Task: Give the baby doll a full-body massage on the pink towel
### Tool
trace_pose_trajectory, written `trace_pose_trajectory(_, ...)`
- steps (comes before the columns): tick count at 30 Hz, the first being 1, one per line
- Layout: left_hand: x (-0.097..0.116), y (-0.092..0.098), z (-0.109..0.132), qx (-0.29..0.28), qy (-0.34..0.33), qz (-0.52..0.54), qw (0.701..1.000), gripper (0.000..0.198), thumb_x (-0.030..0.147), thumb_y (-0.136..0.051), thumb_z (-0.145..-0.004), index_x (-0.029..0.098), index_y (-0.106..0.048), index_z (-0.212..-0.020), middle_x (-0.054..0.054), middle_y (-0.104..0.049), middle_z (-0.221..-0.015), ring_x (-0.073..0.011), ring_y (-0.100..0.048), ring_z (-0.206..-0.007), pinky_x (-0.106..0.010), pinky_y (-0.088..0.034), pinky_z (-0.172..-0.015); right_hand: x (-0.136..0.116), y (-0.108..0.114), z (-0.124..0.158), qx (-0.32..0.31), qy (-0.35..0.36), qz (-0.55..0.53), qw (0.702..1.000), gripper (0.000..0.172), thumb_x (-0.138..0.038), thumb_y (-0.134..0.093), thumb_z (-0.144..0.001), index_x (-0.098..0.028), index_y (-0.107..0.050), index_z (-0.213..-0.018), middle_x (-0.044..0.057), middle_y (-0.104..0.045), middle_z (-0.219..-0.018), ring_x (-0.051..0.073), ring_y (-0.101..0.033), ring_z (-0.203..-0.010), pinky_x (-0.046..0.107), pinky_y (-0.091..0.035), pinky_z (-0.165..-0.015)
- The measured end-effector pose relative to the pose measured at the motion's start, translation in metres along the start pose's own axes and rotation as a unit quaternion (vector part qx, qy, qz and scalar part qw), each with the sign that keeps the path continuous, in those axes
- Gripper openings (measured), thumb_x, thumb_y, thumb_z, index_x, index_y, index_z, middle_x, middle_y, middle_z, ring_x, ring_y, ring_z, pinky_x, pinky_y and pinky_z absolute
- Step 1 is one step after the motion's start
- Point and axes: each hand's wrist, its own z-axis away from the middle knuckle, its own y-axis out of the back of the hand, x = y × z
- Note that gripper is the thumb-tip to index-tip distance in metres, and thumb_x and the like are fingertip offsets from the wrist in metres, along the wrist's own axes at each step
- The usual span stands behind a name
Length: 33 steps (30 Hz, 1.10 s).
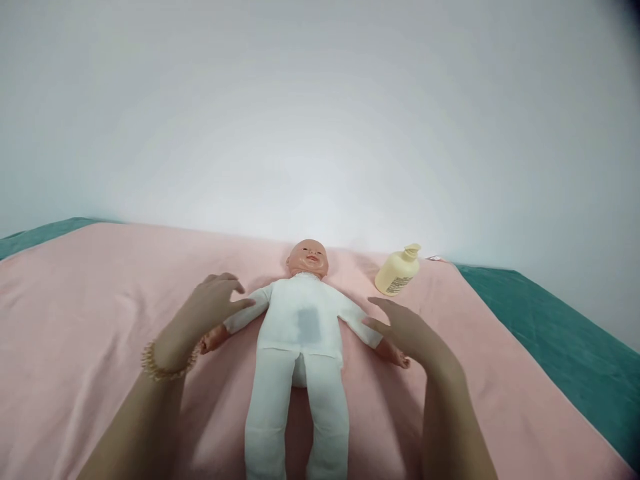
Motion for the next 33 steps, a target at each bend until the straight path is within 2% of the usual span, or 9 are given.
trace_pose_trajectory(3, -0.033, 0.013, 0.007, -0.114, 0.039, 0.043, 0.992, 0.043, 0.058, -0.056, -0.069, 0.020, -0.071, -0.084, -0.011, -0.071, -0.101, -0.0316, -0.064, -0.097, -0.039, -0.049, -0.081, 0.028, 0.016, 0.001, -0.059, -0.067, 0.025, 0.996, 0.043, -0.040, -0.055, -0.080, -0.018, -0.062, -0.116, 0.015, -0.065, -0.122, 0.032, -0.060, -0.112, 0.041, -0.047, -0.086)
trace_pose_trajectory(7, -0.049, 0.010, 0.010, -0.285, 0.042, 0.157, 0.945, 0.028, 0.050, -0.061, -0.064, 0.023, -0.068, -0.062, -0.005, -0.071, -0.069, -0.0264, -0.067, -0.072, -0.035, -0.050, -0.074, 0.044, 0.013, -0.008, -0.140, -0.076, -0.015, 0.987, 0.024, -0.033, -0.065, -0.068, -0.018, -0.062, -0.088, 0.010, -0.073, -0.086, 0.026, -0.069, -0.080, 0.034, -0.048, -0.070)
trace_pose_trajectory(9, -0.050, 0.003, 0.006, -0.323, 0.044, 0.179, 0.928, 0.022, 0.044, -0.063, -0.062, 0.022, -0.066, -0.056, -0.004, -0.070, -0.063, -0.0262, -0.068, -0.070, -0.034, -0.050, -0.073, 0.047, 0.008, -0.013, -0.194, -0.050, -0.066, 0.977, 0.024, -0.030, -0.069, -0.064, -0.019, -0.059, -0.083, 0.007, -0.073, -0.078, 0.022, -0.068, -0.069, 0.031, -0.047, -0.065)
trace_pose_trajectory(11, -0.051, -0.004, 0.001, -0.341, 0.053, 0.180, 0.921, 0.016, 0.037, -0.066, -0.057, 0.022, -0.065, -0.054, -0.005, -0.070, -0.062, -0.0271, -0.068, -0.071, -0.034, -0.050, -0.069, 0.050, 0.004, -0.018, -0.226, -0.051, -0.082, 0.969, 0.027, -0.028, -0.072, -0.059, -0.018, -0.060, -0.081, 0.005, -0.072, -0.077, 0.021, -0.067, -0.068, 0.029, -0.047, -0.064)
trace_pose_trajectory(15, -0.057, -0.017, -0.007, -0.352, 0.059, 0.161, 0.920, 0.009, 0.030, -0.065, -0.053, 0.021, -0.064, -0.052, -0.006, -0.070, -0.061, -0.0277, -0.068, -0.069, -0.033, -0.050, -0.063, 0.055, 0.002, -0.024, -0.211, -0.073, -0.032, 0.974, 0.034, -0.026, -0.078, -0.051, -0.019, -0.063, -0.082, 0.004, -0.072, -0.079, 0.024, -0.067, -0.079, 0.028, -0.046, -0.066)
trace_pose_trajectory(20, -0.060, -0.020, -0.007, -0.344, 0.058, 0.160, 0.923, 0.007, 0.028, -0.063, -0.053, 0.022, -0.061, -0.051, -0.006, -0.069, -0.060, -0.0270, -0.068, -0.068, -0.032, -0.049, -0.061, 0.057, 0.000, -0.026, -0.244, -0.048, -0.058, 0.967, 0.022, -0.025, -0.073, -0.056, -0.018, -0.065, -0.075, 0.001, -0.067, -0.062, 0.019, -0.064, -0.066, 0.028, -0.045, -0.064)
trace_pose_trajectory(27, -0.060, -0.020, -0.006, -0.322, 0.085, 0.159, 0.930, 0.009, 0.028, -0.058, -0.050, 0.022, -0.057, -0.057, -0.006, -0.068, -0.061, -0.0283, -0.067, -0.068, -0.033, -0.046, -0.058, 0.054, 0.002, -0.024, -0.234, -0.056, -0.045, 0.970, 0.023, -0.026, -0.073, -0.057, -0.018, -0.065, -0.077, 0.002, -0.068, -0.065, 0.021, -0.064, -0.067, 0.029, -0.044, -0.066)
trace_pose_trajectory(30, -0.063, -0.017, -0.004, -0.297, 0.093, 0.137, 0.940, 0.011, 0.031, -0.057, -0.053, 0.023, -0.053, -0.060, -0.005, -0.066, -0.061, -0.0271, -0.065, -0.069, -0.033, -0.043, -0.059, 0.054, 0.004, -0.020, -0.224, -0.066, -0.048, 0.971, 0.021, -0.027, -0.070, -0.061, -0.018, -0.062, -0.079, 0.003, -0.067, -0.066, 0.021, -0.063, -0.067, 0.030, -0.043, -0.065)
trace_pose_trajectory(33, -0.063, -0.007, -0.001, -0.242, 0.090, 0.119, 0.959, 0.016, 0.035, -0.055, -0.057, 0.023, -0.046, -0.064, -0.003, -0.064, -0.065, -0.0245, -0.061, -0.068, -0.032, -0.040, -0.060, 0.053, 0.008, -0.014, -0.175, -0.063, -0.036, 0.982, 0.018, -0.025, -0.065, -0.065, -0.019, -0.060, -0.081, 0.005, -0.069, -0.082, 0.021, -0.063, -0.077, 0.029, -0.043, -0.066)
